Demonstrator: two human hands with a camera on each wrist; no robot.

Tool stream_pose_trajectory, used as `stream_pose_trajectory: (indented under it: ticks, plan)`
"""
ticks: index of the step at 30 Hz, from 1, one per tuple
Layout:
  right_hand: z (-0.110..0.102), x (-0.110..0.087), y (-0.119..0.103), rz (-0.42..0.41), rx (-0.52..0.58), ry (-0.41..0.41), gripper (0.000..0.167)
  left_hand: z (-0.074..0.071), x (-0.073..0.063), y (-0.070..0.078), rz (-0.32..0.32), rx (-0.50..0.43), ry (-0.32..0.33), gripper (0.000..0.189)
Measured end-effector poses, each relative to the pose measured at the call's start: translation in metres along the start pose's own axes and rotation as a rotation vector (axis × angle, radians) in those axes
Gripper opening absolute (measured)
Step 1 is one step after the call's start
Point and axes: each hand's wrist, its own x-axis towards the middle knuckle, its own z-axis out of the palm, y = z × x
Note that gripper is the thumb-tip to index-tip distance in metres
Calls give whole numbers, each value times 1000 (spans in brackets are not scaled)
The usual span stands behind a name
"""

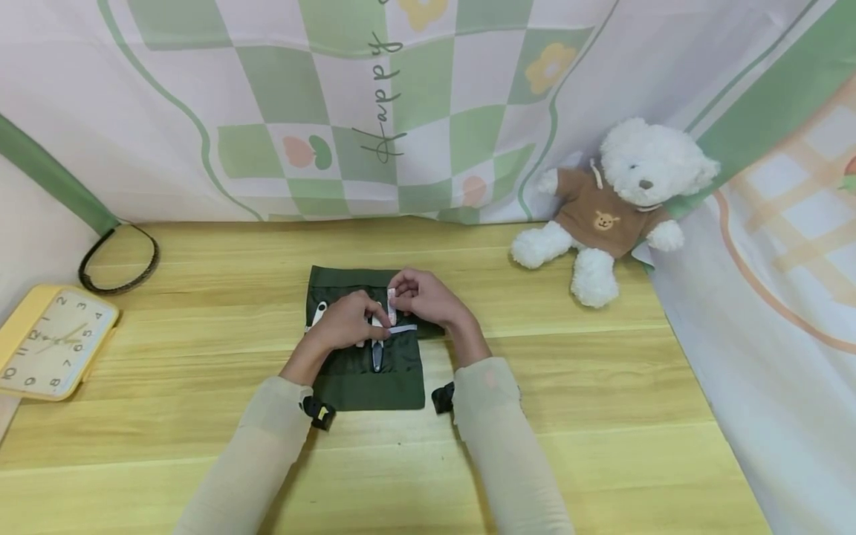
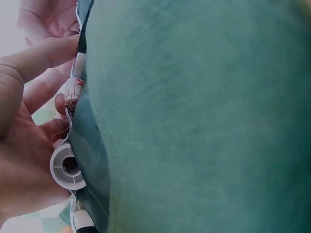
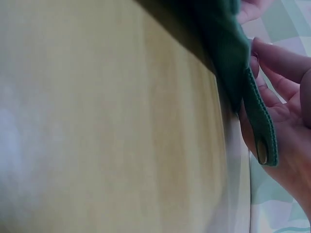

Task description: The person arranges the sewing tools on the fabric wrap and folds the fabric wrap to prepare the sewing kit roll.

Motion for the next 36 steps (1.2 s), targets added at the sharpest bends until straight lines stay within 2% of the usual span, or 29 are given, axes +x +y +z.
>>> stream_pose_trajectory:
  ticks: [5, 15, 29, 36]
  plan:
    - [-1, 1, -2, -19, -37, -24, 10, -1, 0, 2, 1, 5, -8, 3]
    - [-1, 3, -2, -43, -62, -47, 6, -5, 1, -1, 67, -6, -29, 8]
    - [0, 4, -2, -29, -112, -75, 19, -3, -1, -4, 34, 21, -16, 9]
    - [0, 4, -3, -12, -128, -52, 16, -2, -2, -3, 47, 28, -12, 10]
